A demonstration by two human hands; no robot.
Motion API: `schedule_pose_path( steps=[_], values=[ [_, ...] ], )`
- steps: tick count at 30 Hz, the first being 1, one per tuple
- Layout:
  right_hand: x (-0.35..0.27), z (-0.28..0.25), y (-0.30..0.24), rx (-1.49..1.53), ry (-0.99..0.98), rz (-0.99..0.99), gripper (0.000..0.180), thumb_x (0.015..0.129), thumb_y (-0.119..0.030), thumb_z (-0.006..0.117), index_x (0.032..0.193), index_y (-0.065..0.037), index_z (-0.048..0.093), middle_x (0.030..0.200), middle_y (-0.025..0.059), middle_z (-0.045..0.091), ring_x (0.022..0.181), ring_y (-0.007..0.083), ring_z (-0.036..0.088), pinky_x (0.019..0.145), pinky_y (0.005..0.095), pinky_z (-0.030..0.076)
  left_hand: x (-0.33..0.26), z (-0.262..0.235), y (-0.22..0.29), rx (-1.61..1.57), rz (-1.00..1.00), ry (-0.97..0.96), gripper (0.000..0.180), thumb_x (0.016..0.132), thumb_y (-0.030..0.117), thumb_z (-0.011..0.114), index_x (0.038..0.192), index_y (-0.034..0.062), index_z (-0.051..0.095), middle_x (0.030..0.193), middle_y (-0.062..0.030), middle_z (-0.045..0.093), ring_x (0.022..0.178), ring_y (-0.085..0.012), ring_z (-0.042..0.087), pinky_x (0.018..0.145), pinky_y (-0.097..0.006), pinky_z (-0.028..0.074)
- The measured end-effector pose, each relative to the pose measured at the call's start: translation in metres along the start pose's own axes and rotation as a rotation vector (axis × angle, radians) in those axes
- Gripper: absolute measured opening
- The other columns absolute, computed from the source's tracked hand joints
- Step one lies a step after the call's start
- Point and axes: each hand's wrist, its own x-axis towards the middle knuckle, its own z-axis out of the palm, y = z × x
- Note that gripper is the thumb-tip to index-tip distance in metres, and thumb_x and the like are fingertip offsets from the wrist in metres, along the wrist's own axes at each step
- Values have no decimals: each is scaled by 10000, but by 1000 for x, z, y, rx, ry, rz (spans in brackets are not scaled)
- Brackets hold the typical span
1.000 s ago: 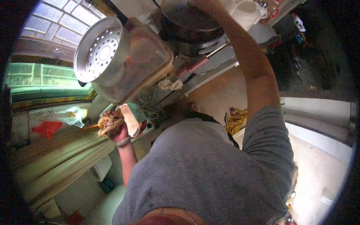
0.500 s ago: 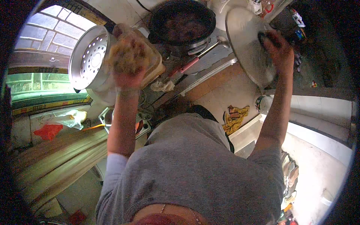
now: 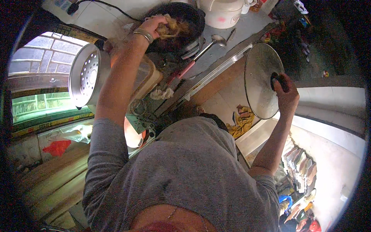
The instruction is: Cleaning and preparing meat in a kitchen sink before placing it in a pot.
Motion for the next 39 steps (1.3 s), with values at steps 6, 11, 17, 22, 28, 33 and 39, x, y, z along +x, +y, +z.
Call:
schedule_pose_path(
  steps=[6, 11, 17, 22, 28, 33, 39],
  values=[
    [-2, 4, -7, 67, 4, 31, 345, 771, -188, 686, 1092, -81, 617, 899, 50, 655, 685, 95, 577, 591, 241, 479, 60, -59, -4, 1047, 197, 109, 329, 792, 310, 613, 928, 10, 629, 817, -151, 630, 783, -272, 624, 673, -370, 506],
    [-3, -5, 0, 1, 45, -16, 340, 772, -155, 681, 1098, -84, 613, 902, 54, 652, 712, 101, 587, 600, 241, 486, 62, -27, 4, 1183, 381, 198, 402, 864, 383, 541, 1059, 33, 572, 1046, -170, 608, 984, -333, 576, 852, -441, 450],
    [-4, -3, -10, 54, 19, 25, 340, 771, -149, 684, 1095, -75, 612, 932, 68, 649, 786, 116, 607, 635, 248, 501, 68, -40, 2, 1384, 559, 291, 406, 892, 438, 439, 1046, 93, 591, 1054, -173, 605, 983, -361, 566, 842, -458, 442],
    [-3, -7, 4, 6, 37, 23, 340, 769, -140, 688, 1094, -70, 613, 956, 75, 646, 805, 129, 606, 643, 247, 502, 73, -31, 29, 1768, 492, -21, 242, 838, 243, 562, 919, 25, 631, 860, -132, 660, 838, -268, 632, 739, -411, 490],
    [-2, -9, -5, 22, 34, 5, 353, 782, -153, 670, 1122, -86, 604, 959, 56, 643, 813, 109, 595, 639, 235, 486, 56, -29, 36, 1795, 255, -177, 165, 740, 150, 672, 818, 7, 650, 728, -106, 660, 725, -203, 642, 612, -374, 511],
    [4, 0, 0, 8, 10, -18, 377, 749, -208, 715, 1085, -68, 619, 970, 97, 644, 860, 153, 615, 725, 286, 503, 44, -23, 30, 1799, 386, -234, 398, 648, 181, 756, 980, 26, 600, 818, -140, 646, 754, -257, 639, 603, -373, 520],
    [5, 5, -16, -95, 7, -68, 368, 748, -211, 711, 1076, -73, 621, 984, 91, 646, 880, 180, 624, 775, 301, 490, 26, -18, 35, 1552, 374, -95, 601, 634, 141, 764, 1172, 78, 503, 960, -152, 610, 861, -270, 619, 713, -369, 508]
  ],
)
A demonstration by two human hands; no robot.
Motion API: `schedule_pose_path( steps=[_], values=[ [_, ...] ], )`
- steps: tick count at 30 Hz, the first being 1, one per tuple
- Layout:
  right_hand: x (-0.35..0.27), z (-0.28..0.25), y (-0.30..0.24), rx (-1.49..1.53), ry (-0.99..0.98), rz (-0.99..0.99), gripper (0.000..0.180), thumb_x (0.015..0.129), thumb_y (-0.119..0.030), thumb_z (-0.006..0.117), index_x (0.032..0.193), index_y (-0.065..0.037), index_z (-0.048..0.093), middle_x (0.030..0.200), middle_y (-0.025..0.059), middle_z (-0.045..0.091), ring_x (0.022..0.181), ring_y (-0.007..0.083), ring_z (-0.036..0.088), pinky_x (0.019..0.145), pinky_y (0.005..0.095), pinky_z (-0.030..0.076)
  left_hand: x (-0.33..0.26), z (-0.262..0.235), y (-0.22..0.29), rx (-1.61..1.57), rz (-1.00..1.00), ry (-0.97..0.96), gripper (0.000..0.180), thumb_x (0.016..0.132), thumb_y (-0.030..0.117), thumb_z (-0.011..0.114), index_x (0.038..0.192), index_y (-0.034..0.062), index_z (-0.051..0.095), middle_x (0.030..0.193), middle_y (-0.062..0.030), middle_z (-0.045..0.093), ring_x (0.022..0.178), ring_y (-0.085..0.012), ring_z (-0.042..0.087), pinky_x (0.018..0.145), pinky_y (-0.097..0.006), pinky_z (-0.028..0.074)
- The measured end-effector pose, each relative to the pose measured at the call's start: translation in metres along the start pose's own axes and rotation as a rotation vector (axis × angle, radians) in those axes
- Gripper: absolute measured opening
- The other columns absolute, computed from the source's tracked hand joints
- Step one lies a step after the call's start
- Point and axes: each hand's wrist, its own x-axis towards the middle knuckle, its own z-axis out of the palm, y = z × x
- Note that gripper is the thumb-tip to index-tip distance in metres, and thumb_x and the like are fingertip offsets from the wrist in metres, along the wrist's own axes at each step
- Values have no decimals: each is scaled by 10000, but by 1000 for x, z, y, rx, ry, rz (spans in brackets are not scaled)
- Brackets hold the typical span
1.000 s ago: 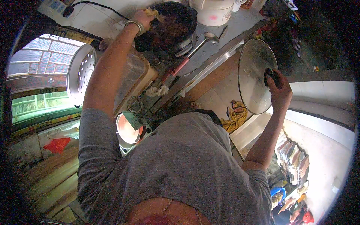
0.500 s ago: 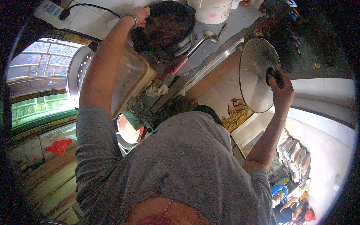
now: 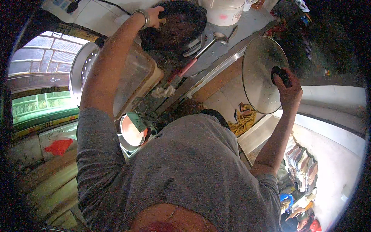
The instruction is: Cleaning and preparing meat in a kitchen sink before placing it in a pot.
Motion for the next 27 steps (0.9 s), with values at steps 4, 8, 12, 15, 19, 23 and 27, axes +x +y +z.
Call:
schedule_pose_path(
  steps=[4, 8, 12, 15, 19, 23, 27],
  values=[
    [10, 15, -19, -8, -50, -139, 373, 737, -214, 711, 1071, -75, 621, 978, 97, 643, 876, 192, 628, 770, 298, 489, -35, -29, 4, -29, -17, 82, 509, 766, 156, 642, 1223, 68, 434, 1119, -157, 486, 1016, -290, 503, 808, -382, 455],
    [31, 21, -41, 13, -51, -287, 377, 728, -226, 710, 1067, -86, 625, 963, 112, 642, 869, 214, 632, 766, 303, 487, -65, -83, 24, -323, -184, 17, 594, 844, 198, 566, 1363, 78, 304, 1381, -178, 332, 1239, -328, 365, 919, -444, 419],
    [62, 53, -101, -49, -41, -418, 372, 731, -271, 701, 1051, -96, 630, 973, 135, 637, 892, 236, 630, 782, 320, 483, -112, -109, 28, -817, -183, 680, 241, 853, 202, 559, 1017, 28, 587, 984, -149, 624, 884, -272, 599, 774, -351, 463],
    [96, 114, -147, -132, -107, -688, 408, 734, -374, 669, 1024, -89, 634, 974, 160, 630, 901, 288, 620, 802, 369, 477, -177, -105, 13, -1042, -63, 995, 260, 860, 282, 570, 934, 35, 604, 886, -120, 644, 776, -258, 605, 715, -323, 461],
    [124, 206, -200, -266, -82, -875, 500, 703, -414, 650, 1000, -12, 632, 792, 158, 643, 744, 276, 624, 687, 378, 497, -297, -70, -11, -791, -32, 1124, 179, 883, 207, 534, 959, 59, 601, 846, -33, 543, 669, -141, 499, 579, -280, 411],
    [134, 239, -242, -335, -344, -784, 492, 667, -416, 637, 970, -29, 639, 864, 208, 633, 847, 357, 605, 774, 426, 481, -398, -17, -25, -1131, -574, 1190, 197, 910, 228, 502, 869, 65, 604, 602, 58, 370, 524, -28, 280, 468, -208, 212],
    [130, 273, -257, -365, -356, -803, 467, 677, -420, 638, 958, -47, 651, 890, 214, 634, 862, 337, 614, 779, 412, 490, -506, 60, -41, -1124, -965, 1212, 230, 925, 259, 496, 885, 56, 597, 581, 89, 334, 499, 1, 252, 442, -183, 170]
  ],
)
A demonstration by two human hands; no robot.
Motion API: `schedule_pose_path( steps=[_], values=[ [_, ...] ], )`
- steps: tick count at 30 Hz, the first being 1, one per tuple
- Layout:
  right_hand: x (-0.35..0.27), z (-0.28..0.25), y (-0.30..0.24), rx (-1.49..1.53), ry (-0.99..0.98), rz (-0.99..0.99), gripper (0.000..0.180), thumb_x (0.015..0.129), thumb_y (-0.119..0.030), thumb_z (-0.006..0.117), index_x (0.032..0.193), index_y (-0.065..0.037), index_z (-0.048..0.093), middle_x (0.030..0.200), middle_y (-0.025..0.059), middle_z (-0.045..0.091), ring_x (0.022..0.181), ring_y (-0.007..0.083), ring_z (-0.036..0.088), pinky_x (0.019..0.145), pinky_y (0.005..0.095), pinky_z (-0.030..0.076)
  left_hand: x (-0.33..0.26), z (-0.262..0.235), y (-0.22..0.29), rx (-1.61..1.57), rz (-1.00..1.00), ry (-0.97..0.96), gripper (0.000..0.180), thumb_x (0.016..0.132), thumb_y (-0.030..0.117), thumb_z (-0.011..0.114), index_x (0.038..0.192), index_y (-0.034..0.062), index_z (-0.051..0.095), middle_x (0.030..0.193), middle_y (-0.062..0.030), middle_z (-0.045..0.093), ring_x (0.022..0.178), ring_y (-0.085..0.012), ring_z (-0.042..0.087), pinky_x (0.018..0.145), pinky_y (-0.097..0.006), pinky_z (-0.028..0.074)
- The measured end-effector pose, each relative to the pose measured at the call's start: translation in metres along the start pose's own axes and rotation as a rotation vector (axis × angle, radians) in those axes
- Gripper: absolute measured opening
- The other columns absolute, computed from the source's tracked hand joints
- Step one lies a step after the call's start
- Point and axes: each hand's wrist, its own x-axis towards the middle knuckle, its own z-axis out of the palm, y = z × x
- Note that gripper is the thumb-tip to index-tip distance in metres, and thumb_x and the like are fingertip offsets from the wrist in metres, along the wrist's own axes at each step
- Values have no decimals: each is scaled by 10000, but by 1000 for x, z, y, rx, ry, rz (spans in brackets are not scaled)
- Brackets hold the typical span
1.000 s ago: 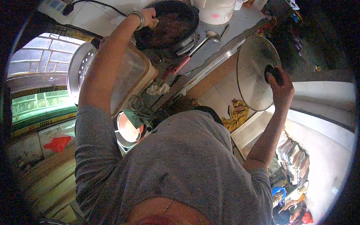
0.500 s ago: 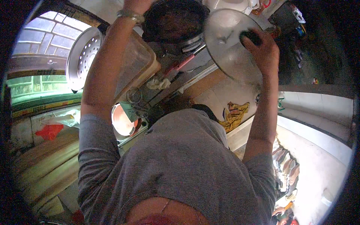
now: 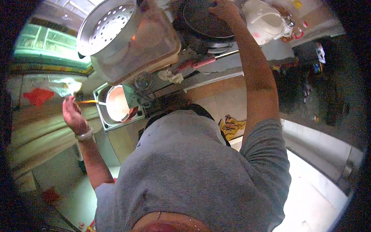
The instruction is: Cleaning and preparing meat in a kitchen sink before placing it in a pot.
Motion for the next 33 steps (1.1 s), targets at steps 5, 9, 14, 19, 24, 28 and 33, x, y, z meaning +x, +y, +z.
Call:
schedule_pose_path(
  steps=[5, 9, 14, 19, 24, 28, 33],
  values=[
    [29, 39, 19, -63, -8, -190, 506, 741, -466, 590, 1116, -126, 602, 1038, 148, 627, 966, 332, 595, 852, 417, 459, -49, -102, -71, 62, -288, 286, 207, 938, 211, 471, 884, 48, 585, 676, 60, 495, 504, 9, 267, 441, -165, 212],
    [45, 60, 42, 15, -126, -137, 446, 778, -372, 596, 1099, -62, 604, 1040, 137, 635, 948, 284, 613, 819, 367, 465, -83, -143, -125, 216, -254, 361, 178, 917, 139, 492, 995, 19, 598, 830, 12, 604, 660, -22, 434, 592, -168, 367],
    [45, 67, 88, -217, -144, -599, 329, 862, -266, 497, 1119, -74, 569, 1098, 177, 578, 963, 336, 551, 837, 416, 428, -96, -176, -194, 333, -473, 300, 198, 911, 204, 510, 882, 51, 631, 690, 38, 542, 575, -32, 407, 513, -201, 345],
    [6, 1, -6, 20, 197, -539, 306, 886, -195, 488, 1163, -80, 545, 1075, 142, 594, 951, 293, 569, 852, 387, 441, -96, -202, -278, 139, -831, 218, 174, 883, 195, 548, 976, 54, 591, 701, -17, 584, 565, -73, 526, 484, -216, 423],
    [-155, -38, -258, 856, -58, -298, 277, 868, -186, 514, 1068, -13, 598, 915, 100, 630, 823, 191, 596, 758, 296, 470, -74, -217, -395, 237, -930, -21, 379, 818, 183, 613, 1148, 30, 506, 874, -80, 630, 709, -150, 612, 591, -279, 488],
    [-277, 65, -476, 1116, -919, -92, 376, 839, -104, 566, 1203, -23, 516, 994, 113, 621, 912, 176, 597, 799, 299, 477, -52, -216, -484, 590, -882, -289, 589, 764, 215, 650, 1279, 43, 421, 995, -134, 623, 918, -224, 587, 843, -329, 443],
    [-317, 341, -531, 706, -622, 122, 699, 785, -258, 666, 1332, -46, 286, 1098, 208, 547, 961, 219, 582, 756, 311, 490, 5, -203, -517, 526, -812, -440, 683, 743, 206, 676, 1315, 45, 340, 1233, -237, 482, 1130, -364, 483, 948, -398, 395]
  ],
)
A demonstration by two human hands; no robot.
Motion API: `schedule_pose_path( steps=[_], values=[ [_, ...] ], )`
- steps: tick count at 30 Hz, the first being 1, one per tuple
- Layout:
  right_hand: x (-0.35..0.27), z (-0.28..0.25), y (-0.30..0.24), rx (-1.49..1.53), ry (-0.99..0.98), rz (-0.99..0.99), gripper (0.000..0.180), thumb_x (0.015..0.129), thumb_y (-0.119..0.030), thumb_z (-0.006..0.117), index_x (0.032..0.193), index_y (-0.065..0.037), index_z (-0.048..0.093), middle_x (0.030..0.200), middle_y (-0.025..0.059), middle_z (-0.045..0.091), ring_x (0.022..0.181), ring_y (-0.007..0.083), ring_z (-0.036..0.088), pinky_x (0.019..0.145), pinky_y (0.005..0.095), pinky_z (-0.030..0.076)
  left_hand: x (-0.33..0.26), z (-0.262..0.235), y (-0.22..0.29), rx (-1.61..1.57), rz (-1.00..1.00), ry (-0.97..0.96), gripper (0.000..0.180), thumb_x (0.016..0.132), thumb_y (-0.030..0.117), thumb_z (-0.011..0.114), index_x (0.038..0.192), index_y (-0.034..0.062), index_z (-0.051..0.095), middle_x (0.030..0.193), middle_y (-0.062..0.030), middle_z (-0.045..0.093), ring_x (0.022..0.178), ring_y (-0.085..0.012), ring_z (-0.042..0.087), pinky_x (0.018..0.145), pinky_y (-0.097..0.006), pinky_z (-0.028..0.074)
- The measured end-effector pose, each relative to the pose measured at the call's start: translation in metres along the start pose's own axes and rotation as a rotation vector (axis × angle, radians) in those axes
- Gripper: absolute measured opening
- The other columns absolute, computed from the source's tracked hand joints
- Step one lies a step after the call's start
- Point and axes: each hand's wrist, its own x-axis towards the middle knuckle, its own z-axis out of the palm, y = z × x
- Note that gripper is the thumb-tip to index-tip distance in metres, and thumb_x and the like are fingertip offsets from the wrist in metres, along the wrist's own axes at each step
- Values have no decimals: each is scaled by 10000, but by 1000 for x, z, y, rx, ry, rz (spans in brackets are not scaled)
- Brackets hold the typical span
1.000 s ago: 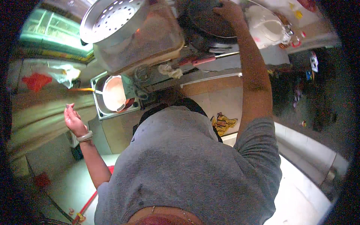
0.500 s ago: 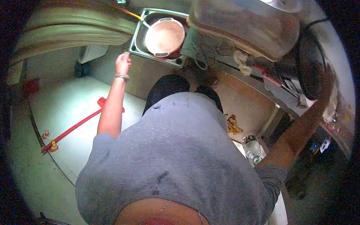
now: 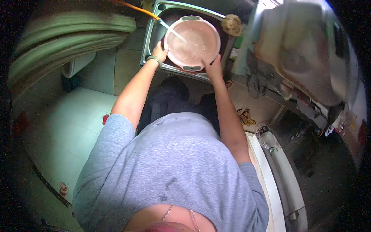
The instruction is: Cleaning and preparing meat in a kitchen sink before placing it in a pot.
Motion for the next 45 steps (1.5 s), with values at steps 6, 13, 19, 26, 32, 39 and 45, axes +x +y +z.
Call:
schedule_pose_path(
  steps=[6, 13, 19, 26, 32, 39, 45],
  values=[
    [46, 59, 49, 254, 178, 519, 490, 732, -209, 704, 1097, -12, 444, 887, 104, 570, 634, 161, 581, 459, 272, 478, 30, -6, -15, -127, -46, -182, 699, 776, 165, 631, 1364, 67, 266, 1230, -235, 488, 1141, -349, 479, 963, -384, 375],
    [48, 52, -21, 530, 209, 364, 159, 753, -104, 638, 852, -25, 542, 662, 35, 548, 463, 100, 488, 393, 225, 409, 42, -17, -8, 41, -148, -255, 704, 788, 171, 613, 1383, 98, 245, 1198, -238, 518, 1104, -336, 521, 945, -385, 394],
    [50, 46, -49, 527, 223, 344, 133, 747, -104, 642, 817, -24, 561, 655, 28, 546, 478, 100, 499, 396, 234, 412, 50, -3, -15, 33, -75, -245, 723, 769, 166, 629, 1379, 85, 251, 1190, -240, 523, 1098, -342, 523, 940, -385, 398],
    [64, 49, -114, 196, 76, 134, 175, 750, -135, 675, 755, -2, 561, 625, 56, 574, 522, 124, 587, 424, 260, 470, 43, 3, -15, -128, -68, -273, 662, 755, 221, 645, 1313, 10, 359, 1166, -222, 547, 1041, -269, 561, 893, -344, 431],
    [23, 95, -204, -136, -222, -249, 209, 750, -227, 587, 798, -31, 638, 673, 199, 620, 659, 337, 638, 646, 410, 507, 23, -3, -23, -411, -138, -353, 657, 755, 201, 641, 1318, 14, 357, 1167, -213, 548, 1039, -258, 562, 891, -338, 433],
    [-15, 99, -227, -426, -163, -645, 123, 677, -145, 577, 696, -51, 654, 651, 90, 647, 581, 196, 653, 470, 335, 512, -39, -66, -23, -524, -166, -369, 653, 756, 178, 637, 1323, 18, 355, 1169, -203, 550, 1035, -246, 562, 888, -330, 435],
    [-30, 97, -221, -386, -208, -675, 112, 659, -155, 590, 678, -70, 662, 640, 76, 644, 570, 192, 647, 470, 335, 507, -89, -115, -27, -525, -165, -339, 650, 756, 158, 633, 1328, 23, 353, 1171, -195, 552, 1033, -236, 563, 886, -323, 437]
  ],
)
